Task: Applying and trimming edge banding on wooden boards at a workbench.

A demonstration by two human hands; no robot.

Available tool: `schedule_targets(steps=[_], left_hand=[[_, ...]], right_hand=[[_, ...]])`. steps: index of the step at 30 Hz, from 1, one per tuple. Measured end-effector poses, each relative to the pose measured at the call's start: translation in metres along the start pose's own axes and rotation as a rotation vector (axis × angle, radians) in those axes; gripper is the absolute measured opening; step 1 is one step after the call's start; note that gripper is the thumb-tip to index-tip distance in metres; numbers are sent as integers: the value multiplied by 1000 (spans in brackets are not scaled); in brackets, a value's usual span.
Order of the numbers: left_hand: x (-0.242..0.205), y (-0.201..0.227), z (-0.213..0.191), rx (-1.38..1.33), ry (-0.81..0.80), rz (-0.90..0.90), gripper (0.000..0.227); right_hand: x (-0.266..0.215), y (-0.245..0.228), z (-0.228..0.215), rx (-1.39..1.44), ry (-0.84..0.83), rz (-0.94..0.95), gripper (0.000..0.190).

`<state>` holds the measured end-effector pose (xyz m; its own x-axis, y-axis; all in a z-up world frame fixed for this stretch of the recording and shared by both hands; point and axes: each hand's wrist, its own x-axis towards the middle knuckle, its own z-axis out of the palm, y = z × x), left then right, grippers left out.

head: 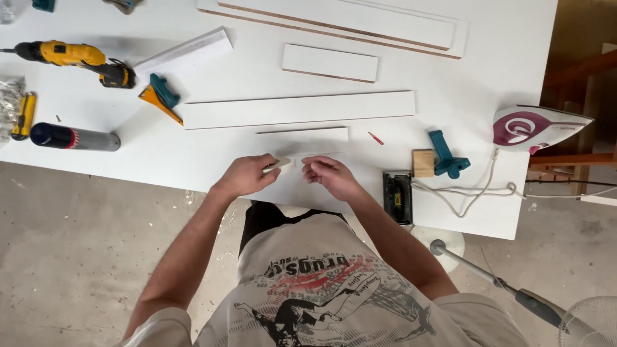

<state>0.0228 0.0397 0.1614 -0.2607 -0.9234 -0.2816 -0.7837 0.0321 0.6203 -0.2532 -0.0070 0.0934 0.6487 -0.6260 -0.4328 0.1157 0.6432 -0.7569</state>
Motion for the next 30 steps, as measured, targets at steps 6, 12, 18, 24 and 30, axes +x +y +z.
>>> schedule_targets(steps=[6,12,18,24,30], left_hand=[[12,15,3,-53,-32,46,33],[18,0,6,10,-137,-20,40],[19,-28,-19,156,-278,-253,47],[45,-79,-43,-66,-383,-417,40],[88,-90,-39,-158,-359,-489,42]], right_hand=[[5,3,-16,-14,117,33,55],[21,16,-21,93,179,-30,21],[20,-2,-12,-301,490,-102,21],[48,1,-61,-356,727,-66,28],[66,-15,-78,-542,904,-35,30]])
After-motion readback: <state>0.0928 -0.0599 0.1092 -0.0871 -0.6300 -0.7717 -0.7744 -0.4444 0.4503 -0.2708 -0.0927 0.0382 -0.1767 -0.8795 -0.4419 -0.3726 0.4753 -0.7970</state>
